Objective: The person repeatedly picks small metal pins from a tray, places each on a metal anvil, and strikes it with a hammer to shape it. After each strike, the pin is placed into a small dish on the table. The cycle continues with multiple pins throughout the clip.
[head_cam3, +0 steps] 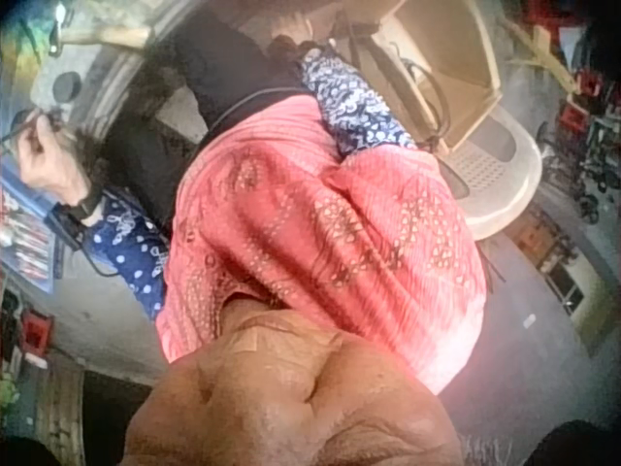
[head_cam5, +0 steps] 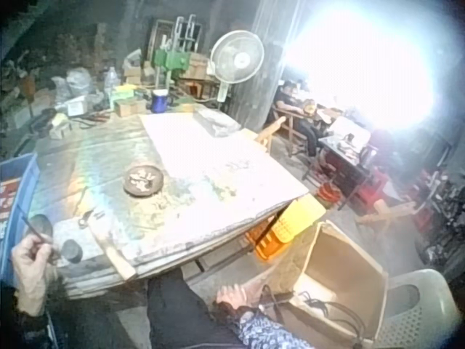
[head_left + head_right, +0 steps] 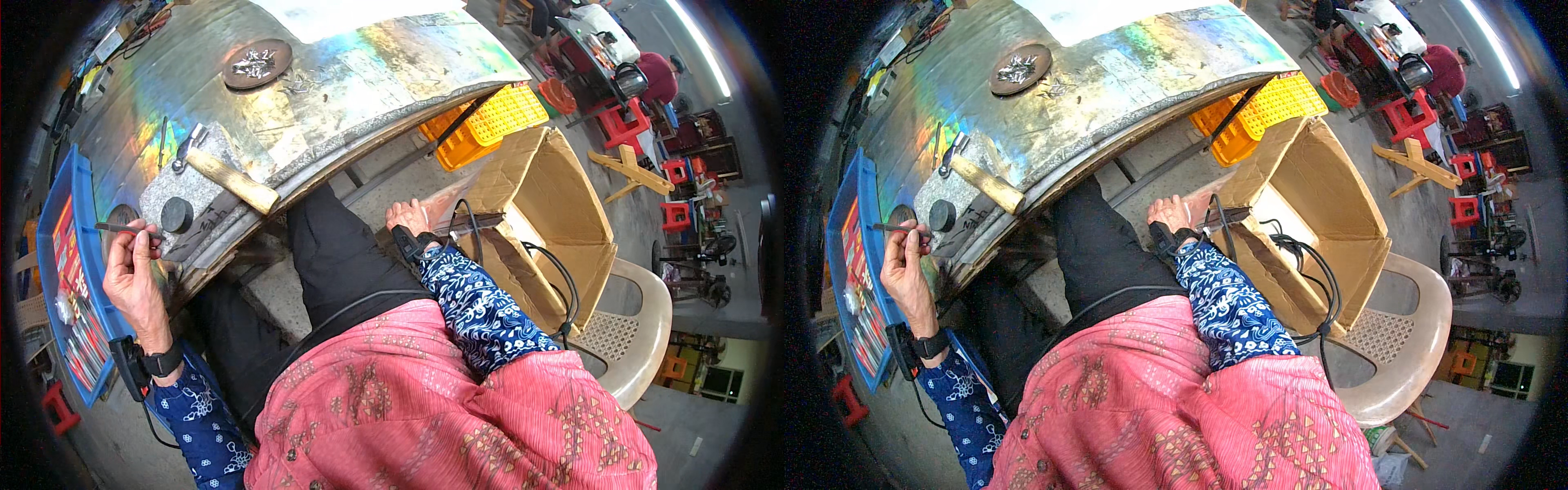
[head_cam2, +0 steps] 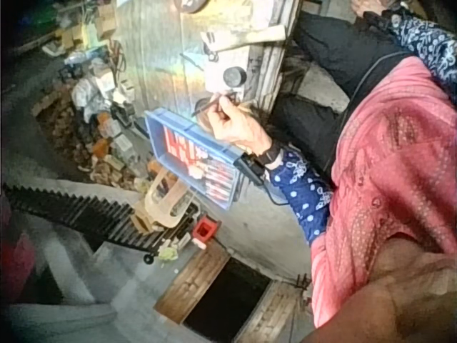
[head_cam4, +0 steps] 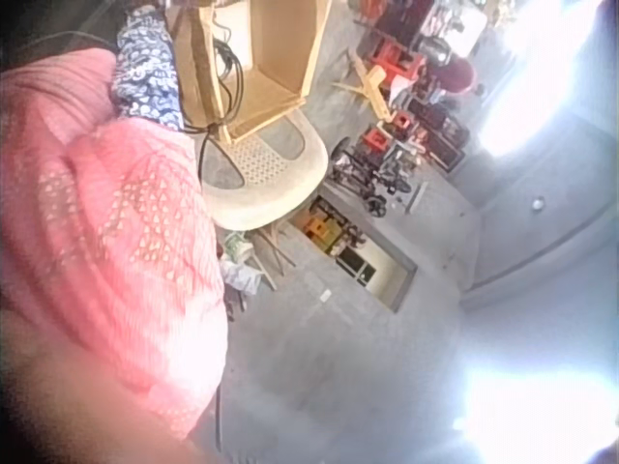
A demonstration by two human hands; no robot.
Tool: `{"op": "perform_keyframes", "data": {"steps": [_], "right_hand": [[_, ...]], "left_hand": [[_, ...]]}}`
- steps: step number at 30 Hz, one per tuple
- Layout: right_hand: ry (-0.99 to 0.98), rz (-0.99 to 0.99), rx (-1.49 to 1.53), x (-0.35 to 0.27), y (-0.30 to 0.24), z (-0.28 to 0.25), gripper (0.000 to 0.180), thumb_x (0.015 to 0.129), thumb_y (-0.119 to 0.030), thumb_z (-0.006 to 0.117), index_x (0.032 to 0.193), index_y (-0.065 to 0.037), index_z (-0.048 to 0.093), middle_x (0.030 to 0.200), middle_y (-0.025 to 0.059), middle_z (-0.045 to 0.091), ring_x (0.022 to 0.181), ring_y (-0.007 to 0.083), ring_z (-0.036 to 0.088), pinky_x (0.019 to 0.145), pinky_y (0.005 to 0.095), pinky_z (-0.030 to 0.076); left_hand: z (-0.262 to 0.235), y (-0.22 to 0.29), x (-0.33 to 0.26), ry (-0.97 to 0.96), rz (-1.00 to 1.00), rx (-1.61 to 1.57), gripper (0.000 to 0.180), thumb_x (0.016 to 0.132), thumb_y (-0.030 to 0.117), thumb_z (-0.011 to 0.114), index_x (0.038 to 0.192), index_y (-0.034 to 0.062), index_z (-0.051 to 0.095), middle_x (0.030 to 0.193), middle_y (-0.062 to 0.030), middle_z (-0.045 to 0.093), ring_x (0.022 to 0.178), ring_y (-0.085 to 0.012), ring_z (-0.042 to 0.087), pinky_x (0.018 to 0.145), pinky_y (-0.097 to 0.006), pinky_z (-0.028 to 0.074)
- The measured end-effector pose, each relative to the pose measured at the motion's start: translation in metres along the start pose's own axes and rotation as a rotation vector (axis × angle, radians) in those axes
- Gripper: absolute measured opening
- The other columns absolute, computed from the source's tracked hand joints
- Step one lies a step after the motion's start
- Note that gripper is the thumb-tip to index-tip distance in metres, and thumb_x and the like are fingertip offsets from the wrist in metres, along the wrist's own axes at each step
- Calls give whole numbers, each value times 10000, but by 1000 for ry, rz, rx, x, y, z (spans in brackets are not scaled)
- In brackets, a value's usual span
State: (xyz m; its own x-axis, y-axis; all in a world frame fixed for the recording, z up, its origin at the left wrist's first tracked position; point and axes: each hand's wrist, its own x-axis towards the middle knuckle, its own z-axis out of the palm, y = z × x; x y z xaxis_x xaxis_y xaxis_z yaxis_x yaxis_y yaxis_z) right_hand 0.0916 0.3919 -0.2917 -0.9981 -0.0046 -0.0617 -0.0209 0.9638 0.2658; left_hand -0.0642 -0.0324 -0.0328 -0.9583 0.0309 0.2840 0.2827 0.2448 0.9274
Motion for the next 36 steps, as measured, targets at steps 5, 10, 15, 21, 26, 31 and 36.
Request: {"op": "perform_keyframes", "data": {"steps": [5,10,15,21,26,31,36], "right_hand": [[52,-49,-52,-17,-2,-19,96,811,-171,567,819,-103,636,769,51,581,775,223,603,712,408,369],[24,-36,-65,-35,3,-17,105,807,-187,565,830,-113,636,783,47,580,790,218,601,706,407,374],[-7,-28,-129,-41,32,-9,106,808,-179,559,835,-101,626,796,44,580,790,222,591,704,414,372],[-73,56,1,-40,42,-21,93,807,-148,566,857,-83,611,833,90,605,811,242,625,723,430,386],[75,253,358,-10,39,-64,110,815,-132,531,868,-36,537,801,168,596,784,364,631,747,487,430],[223,202,675,16,21,-129,187,869,-164,499,767,-13,542,700,216,597,681,358,648,578,439,498],[280,111,948,17,1,-193,133,818,-140,595,876,-27,556,738,184,565,699,378,592,642,424,479]], "left_hand": [[0,2,-1,-7,1,5,182,955,79,601,1101,-22,642,909,-52,691,762,-65,597,679,-205,475],[2,0,0,27,1,9,180,952,75,604,1098,-22,644,894,-48,687,745,-62,587,676,-199,472],[-1,-6,1,17,11,-23,185,950,72,607,1105,-22,642,902,-53,686,751,-69,589,682,-202,472],[0,-11,0,20,24,36,215,963,104,600,1136,-20,635,939,-43,681,777,-64,582,693,-202,461],[-1,-16,0,19,1,-29,232,963,94,595,1159,-26,624,973,-63,679,825,-87,591,741,-223,472],[-2,-19,2,12,23,16,233,959,90,599,1157,-31,626,973,-65,679,820,-94,600,743,-225,480],[-1,-18,0,20,7,-30,226,950,92,615,1137,-33,634,967,-63,678,818,-99,610,744,-230,493]]}}
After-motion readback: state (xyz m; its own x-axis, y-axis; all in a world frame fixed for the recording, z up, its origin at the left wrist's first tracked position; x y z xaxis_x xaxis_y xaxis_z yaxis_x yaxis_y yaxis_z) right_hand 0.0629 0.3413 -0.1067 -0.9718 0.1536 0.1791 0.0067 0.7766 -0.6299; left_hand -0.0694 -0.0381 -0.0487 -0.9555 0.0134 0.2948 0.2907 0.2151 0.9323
